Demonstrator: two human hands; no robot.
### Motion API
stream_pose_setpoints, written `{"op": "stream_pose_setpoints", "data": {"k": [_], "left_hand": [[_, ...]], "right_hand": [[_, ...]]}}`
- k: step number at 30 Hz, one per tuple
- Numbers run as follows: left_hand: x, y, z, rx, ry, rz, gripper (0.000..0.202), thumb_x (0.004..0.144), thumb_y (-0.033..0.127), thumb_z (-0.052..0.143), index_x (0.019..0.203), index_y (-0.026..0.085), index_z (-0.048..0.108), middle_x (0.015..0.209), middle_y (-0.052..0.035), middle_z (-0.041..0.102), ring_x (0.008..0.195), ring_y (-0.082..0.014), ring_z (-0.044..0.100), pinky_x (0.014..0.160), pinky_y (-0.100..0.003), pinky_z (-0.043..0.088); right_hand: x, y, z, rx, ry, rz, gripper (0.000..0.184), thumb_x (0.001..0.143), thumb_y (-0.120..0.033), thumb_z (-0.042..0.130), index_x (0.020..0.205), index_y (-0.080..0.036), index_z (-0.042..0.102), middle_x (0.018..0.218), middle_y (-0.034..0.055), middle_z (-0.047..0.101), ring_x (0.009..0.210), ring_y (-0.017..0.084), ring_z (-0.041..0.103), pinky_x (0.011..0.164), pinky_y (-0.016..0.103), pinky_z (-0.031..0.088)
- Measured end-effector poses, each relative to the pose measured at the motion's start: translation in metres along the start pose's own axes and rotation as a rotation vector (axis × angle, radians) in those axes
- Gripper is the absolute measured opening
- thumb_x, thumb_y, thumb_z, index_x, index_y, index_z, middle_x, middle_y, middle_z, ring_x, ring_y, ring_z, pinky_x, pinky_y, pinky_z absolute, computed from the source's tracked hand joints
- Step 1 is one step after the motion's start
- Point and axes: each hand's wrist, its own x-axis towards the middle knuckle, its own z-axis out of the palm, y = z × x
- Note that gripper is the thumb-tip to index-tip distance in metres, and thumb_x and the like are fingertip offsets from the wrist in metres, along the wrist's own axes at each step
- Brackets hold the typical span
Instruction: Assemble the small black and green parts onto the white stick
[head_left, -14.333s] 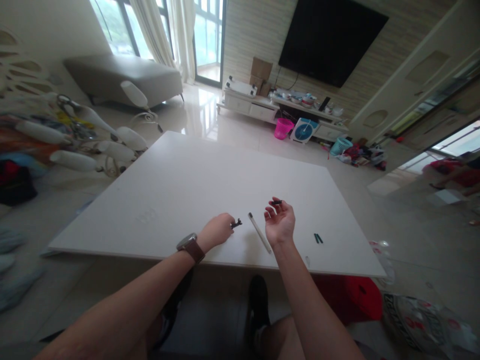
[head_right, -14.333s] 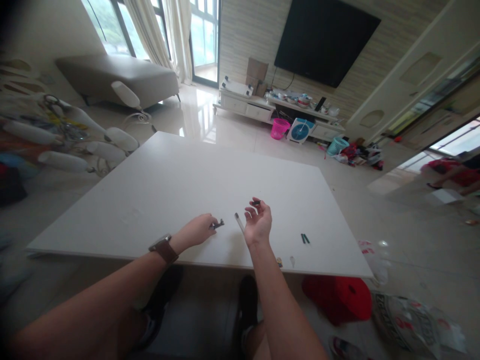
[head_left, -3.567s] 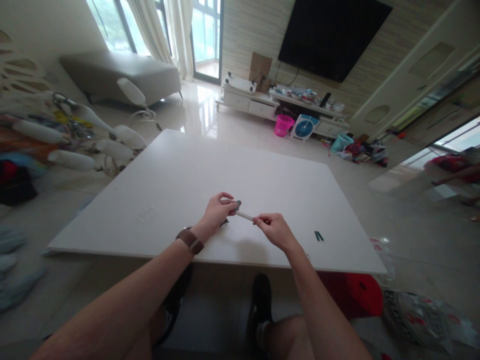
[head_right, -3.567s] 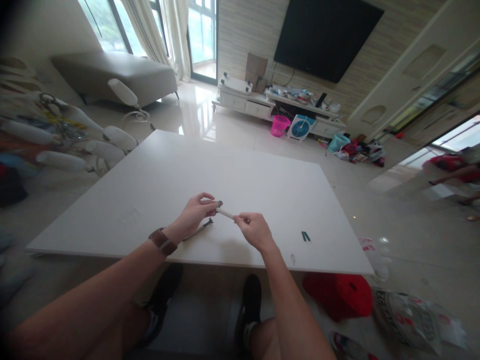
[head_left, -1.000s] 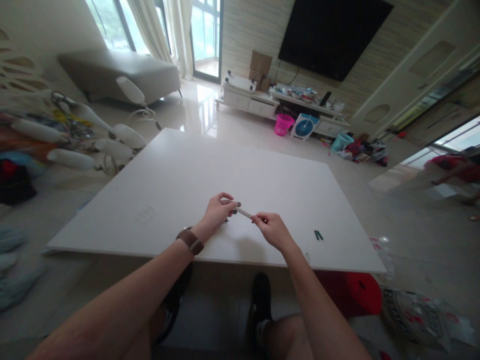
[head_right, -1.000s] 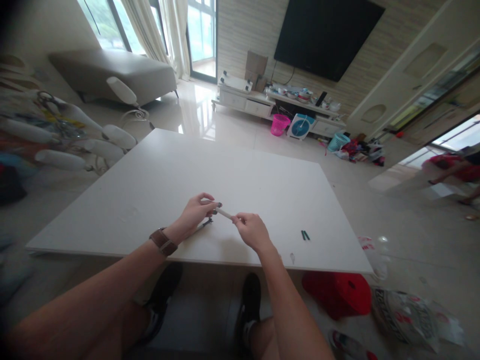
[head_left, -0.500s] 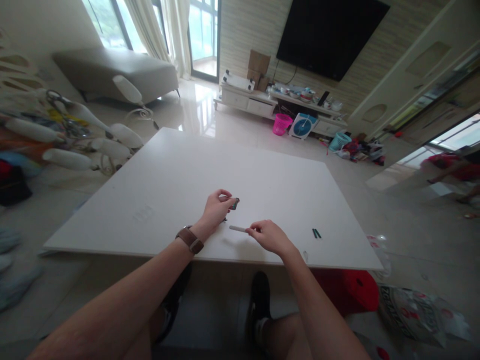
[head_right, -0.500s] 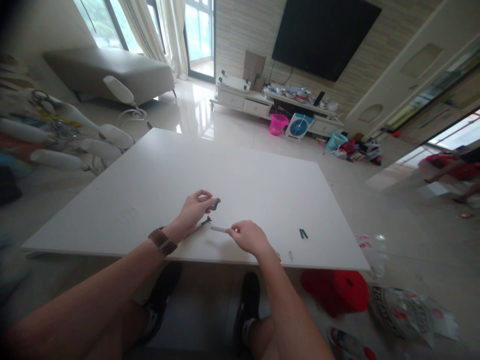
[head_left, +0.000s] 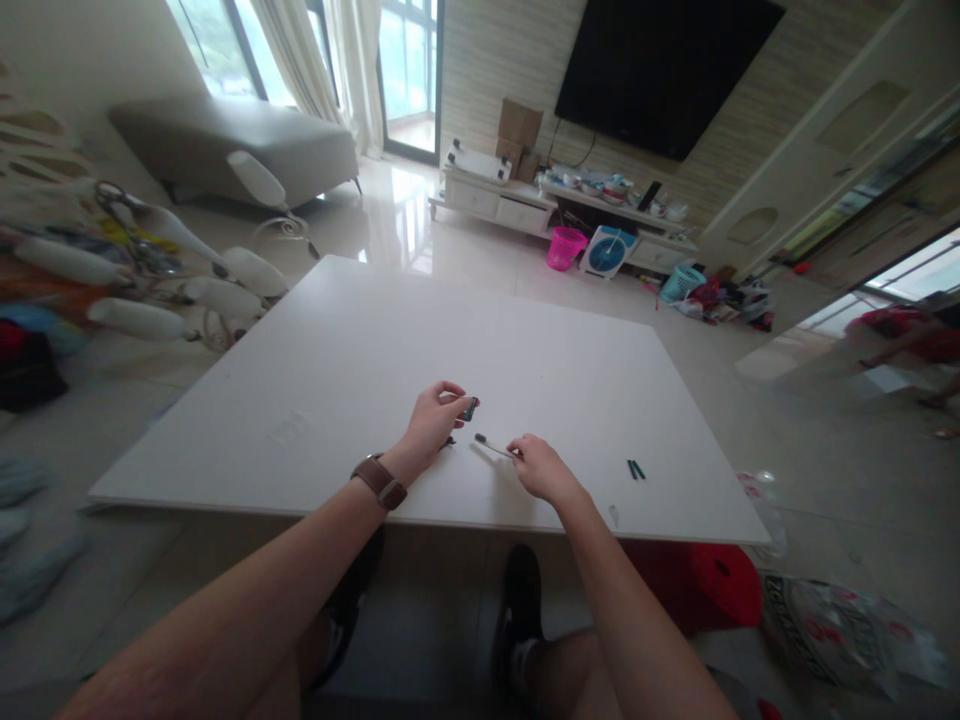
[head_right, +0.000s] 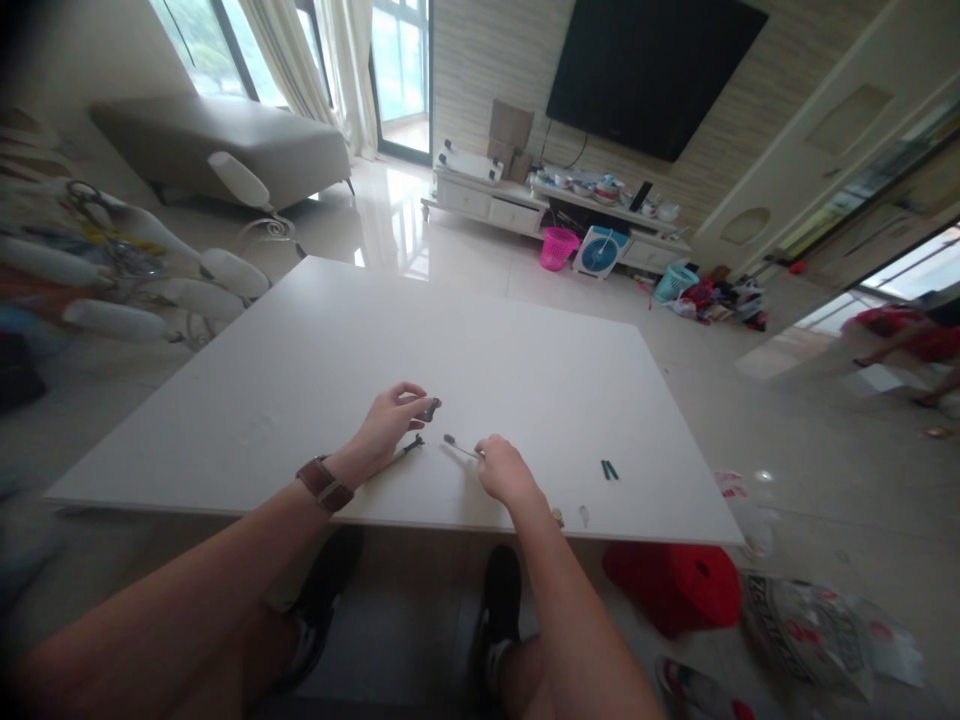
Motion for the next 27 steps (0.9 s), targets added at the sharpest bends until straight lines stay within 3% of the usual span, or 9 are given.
{"op": "stream_pose_setpoints", "data": {"k": [9, 27], "left_hand": [[-0.004, 0.003, -0.004, -0.013, 0.001, -0.004, 0.026, 0.066, 0.026, 0.073, 0.083, 0.018, 0.055, 0.080, -0.0056, 0.073, 0.063, -0.0113, 0.059, 0.060, -0.024, 0.043], [-0.001, 0.009, -0.002, -0.128, -0.036, -0.060, 0.023, 0.074, 0.013, 0.069, 0.086, 0.017, 0.050, 0.080, -0.0052, 0.071, 0.067, -0.0163, 0.070, 0.069, -0.031, 0.055]], "right_hand": [[0.001, -0.007, 0.006, -0.030, 0.003, 0.037, 0.036, 0.085, -0.003, 0.047, 0.109, -0.017, 0.070, 0.111, 0.0113, 0.066, 0.099, 0.018, 0.062, 0.085, 0.024, 0.041], [0.014, -0.012, 0.008, -0.133, -0.061, 0.235, 0.030, 0.084, -0.011, 0.052, 0.107, -0.021, 0.066, 0.108, 0.0150, 0.072, 0.097, 0.028, 0.069, 0.073, 0.032, 0.044]]}}
